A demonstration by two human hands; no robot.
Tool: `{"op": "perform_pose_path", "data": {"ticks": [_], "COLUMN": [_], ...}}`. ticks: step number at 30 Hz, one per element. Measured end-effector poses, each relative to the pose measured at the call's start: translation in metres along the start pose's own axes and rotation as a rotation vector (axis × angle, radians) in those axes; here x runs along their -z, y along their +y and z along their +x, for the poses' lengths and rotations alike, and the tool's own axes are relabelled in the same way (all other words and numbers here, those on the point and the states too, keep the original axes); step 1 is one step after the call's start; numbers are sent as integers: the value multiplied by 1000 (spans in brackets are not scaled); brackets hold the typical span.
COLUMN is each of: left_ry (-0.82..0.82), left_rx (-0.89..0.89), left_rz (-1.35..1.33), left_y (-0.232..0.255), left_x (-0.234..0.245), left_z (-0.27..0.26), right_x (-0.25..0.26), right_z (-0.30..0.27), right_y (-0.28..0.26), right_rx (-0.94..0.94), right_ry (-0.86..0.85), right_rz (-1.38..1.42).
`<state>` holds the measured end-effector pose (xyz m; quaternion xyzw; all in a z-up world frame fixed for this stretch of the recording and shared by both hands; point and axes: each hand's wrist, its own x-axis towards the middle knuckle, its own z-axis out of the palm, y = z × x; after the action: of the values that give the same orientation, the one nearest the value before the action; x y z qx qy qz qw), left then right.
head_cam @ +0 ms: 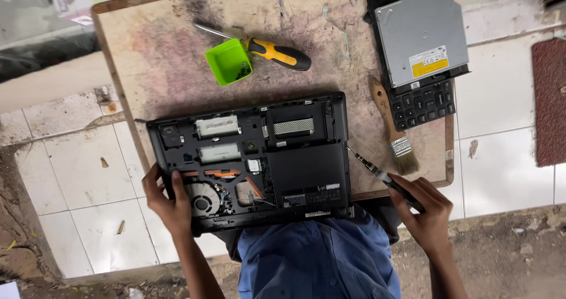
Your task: The person uses a screwdriver to remove screws from a disassembled electronic device, placing them into a green container. They then use a brush to clean the device's interior and handle a separate silver component.
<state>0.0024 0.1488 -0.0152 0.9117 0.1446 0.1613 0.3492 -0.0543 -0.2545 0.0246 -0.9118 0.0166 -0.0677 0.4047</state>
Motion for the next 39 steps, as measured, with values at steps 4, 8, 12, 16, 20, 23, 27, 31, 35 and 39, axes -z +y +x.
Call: {"op": "perform_pose_path", "data": {"ticks": [4, 8, 12, 16, 20, 23, 27, 31, 35, 39], "left_ry": [-22, -20, -18, -20, -15, -15, -17, -21, -18, -17], "left_rx": [51, 41, 60, 48, 40, 37, 28, 25, 20, 27], "left_rz": [-4, 10, 10, 15, 21, 26, 18, 4, 4, 13], "left_y": [6, 7, 9, 4, 4, 3, 3, 8, 8, 6], "left_x": [-1, -2, -2, -3, -3, -2, -2, -1, -1, -1], "left_z": [3, 3, 4, 3, 3, 3, 3, 3, 3, 2], "right_x": [3, 3, 4, 6, 14, 23, 38, 40, 26, 11], "right_z": [9, 14, 15, 13, 26, 35, 64, 97, 115, 125], "right_y": [0, 4, 6, 9, -10, -14, -40, -72, -95, -106], "right_rx": [26, 63, 98, 94, 128, 195, 297, 505, 560, 728], "right_ry": [-35, -90, -131, -153, -198, -277, -493, -578, -734, -876], "right_rz": [-42, -97, -134, -168, -283, -454, -726, -855, -1011, -1093]}}
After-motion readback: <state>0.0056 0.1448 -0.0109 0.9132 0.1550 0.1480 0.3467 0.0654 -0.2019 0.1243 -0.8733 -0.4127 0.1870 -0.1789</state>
